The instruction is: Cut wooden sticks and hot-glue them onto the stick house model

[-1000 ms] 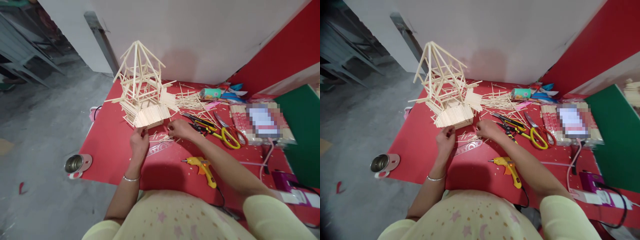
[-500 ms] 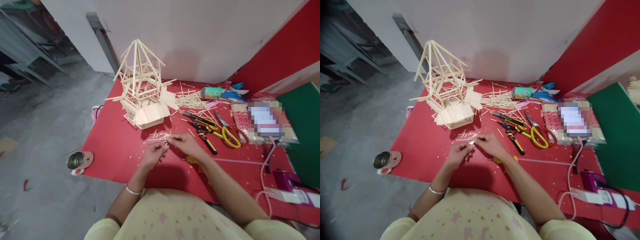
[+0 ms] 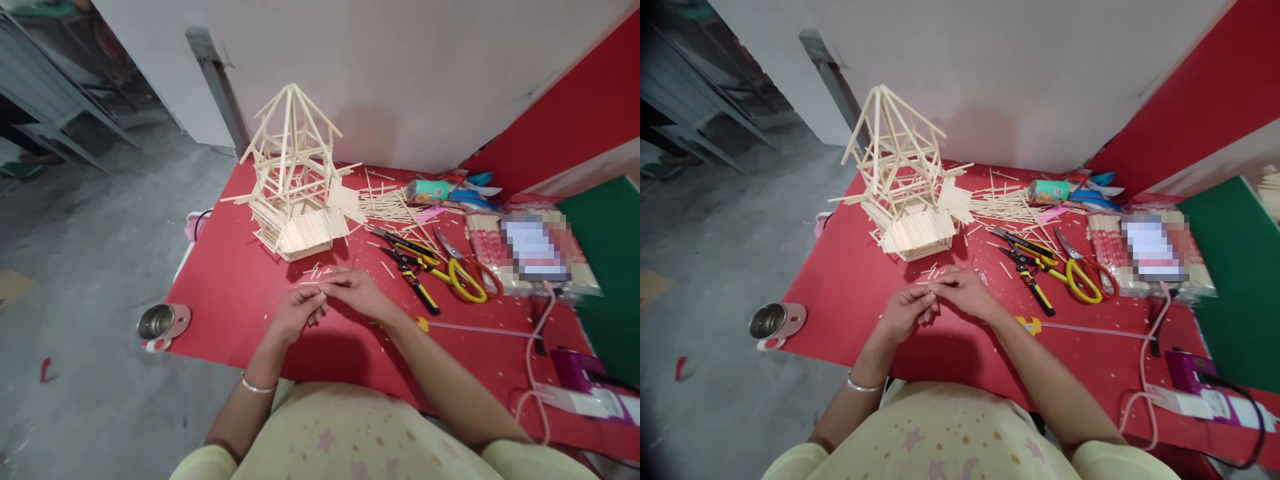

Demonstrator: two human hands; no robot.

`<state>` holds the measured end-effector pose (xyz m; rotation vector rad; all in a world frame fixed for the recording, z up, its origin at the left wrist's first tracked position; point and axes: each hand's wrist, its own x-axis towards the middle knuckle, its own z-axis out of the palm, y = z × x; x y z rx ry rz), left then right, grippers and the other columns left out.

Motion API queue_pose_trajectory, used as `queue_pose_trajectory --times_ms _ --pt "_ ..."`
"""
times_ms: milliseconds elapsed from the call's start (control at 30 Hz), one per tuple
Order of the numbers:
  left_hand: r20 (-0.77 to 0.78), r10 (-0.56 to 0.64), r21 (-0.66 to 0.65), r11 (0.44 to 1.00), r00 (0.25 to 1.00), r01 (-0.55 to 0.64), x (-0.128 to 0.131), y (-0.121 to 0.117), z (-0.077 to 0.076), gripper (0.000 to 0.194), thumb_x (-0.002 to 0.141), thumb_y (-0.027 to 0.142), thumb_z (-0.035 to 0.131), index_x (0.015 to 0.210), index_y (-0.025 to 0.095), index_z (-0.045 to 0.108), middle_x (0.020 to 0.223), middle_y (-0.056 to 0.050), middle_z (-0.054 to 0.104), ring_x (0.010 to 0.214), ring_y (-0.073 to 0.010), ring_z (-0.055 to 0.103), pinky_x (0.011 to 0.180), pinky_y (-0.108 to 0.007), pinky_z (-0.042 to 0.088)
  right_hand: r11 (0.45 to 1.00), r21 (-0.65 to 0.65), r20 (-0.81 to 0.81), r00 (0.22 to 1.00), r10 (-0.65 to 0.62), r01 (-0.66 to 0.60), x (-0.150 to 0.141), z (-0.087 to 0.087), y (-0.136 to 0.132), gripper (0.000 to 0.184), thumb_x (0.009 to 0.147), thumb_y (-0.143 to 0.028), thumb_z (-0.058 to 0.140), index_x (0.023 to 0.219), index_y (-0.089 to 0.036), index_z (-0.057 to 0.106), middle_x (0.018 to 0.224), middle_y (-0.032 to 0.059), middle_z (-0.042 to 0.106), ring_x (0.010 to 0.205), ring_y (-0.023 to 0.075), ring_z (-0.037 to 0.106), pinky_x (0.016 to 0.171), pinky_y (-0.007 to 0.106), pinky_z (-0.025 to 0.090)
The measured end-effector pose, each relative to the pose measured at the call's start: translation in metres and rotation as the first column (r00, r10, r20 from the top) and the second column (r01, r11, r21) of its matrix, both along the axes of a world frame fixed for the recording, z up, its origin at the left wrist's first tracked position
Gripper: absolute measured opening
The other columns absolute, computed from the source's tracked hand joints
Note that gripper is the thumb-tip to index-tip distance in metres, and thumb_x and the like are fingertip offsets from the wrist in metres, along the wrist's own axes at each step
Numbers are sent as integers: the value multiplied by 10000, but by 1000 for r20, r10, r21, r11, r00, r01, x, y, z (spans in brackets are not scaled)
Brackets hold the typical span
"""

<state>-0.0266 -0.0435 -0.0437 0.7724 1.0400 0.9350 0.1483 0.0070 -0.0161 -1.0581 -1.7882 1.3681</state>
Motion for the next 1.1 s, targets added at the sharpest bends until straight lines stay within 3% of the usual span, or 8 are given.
queue_pose_trajectory --times_ms 133,300,467,567,733,933,1033,1100 --pt "35 63 -23 998 997 -62 14 7 17 410 729 504 817 679 125 671 516 -6 613 342 -57 461 340 -177 294 979 54 13 981 -195 194 10 16 -1 244 859 -403 708 728 -206 767 693 3 656 675 137 596 677 270 463" --pt "187 176 -86 983 966 -163 40 20 43 422 641 493 881 721 139 666 571 6 643 369 -44 477 352 -156 304 915 76 -8 918 -396 396 27 37 -4 291 877 -444 692 729 -195 719 674 -12 645 637 130 549 626 260 424" --pt "121 191 -89 980 974 -181 57 28 49 501 763 609 745 630 135 653 459 1 555 368 -62 457 373 -179 297 905 166 -1 918 -397 391 41 43 -1 342 918 -427 643 670 -192 658 640 -18 565 633 127 507 640 270 404" --pt "111 201 -65 979 973 -194 58 30 49 393 689 499 845 727 136 698 535 7 584 428 -54 474 382 -164 256 902 235 27 925 -378 362 44 44 2 373 939 -406 611 634 -191 619 632 -18 519 633 127 488 642 273 395" --pt "128 41 -45 998 991 -35 55 32 50 399 669 479 873 768 134 698 589 7 594 415 -27 409 377 -158 207 898 344 107 938 -329 276 45 48 3 343 956 -391 600 682 -197 672 683 -1 552 667 133 528 654 271 411" --pt "89 147 -7 989 985 -147 60 38 47 375 634 443 897 760 152 696 526 36 561 420 -46 435 406 -164 268 852 290 -19 892 -451 436 49 50 -3 250 969 -394 584 973 -215 758 895 42 701 837 172 635 786 299 498" --pt "27 167 53 984 986 -168 61 39 46 345 651 437 881 763 159 710 535 36 567 432 -57 431 438 -188 308 903 243 12 930 -368 354 49 52 -8 231 878 -386 714 1034 -227 777 892 32 722 778 157 637 693 266 496" --pt "-72 187 177 969 980 -172 61 38 45 286 701 414 847 743 163 716 578 20 596 486 -76 456 490 -207 351 925 189 13 941 -339 330 47 53 -11 213 853 -374 741 995 -225 794 866 30 745 746 156 649 659 258 492"
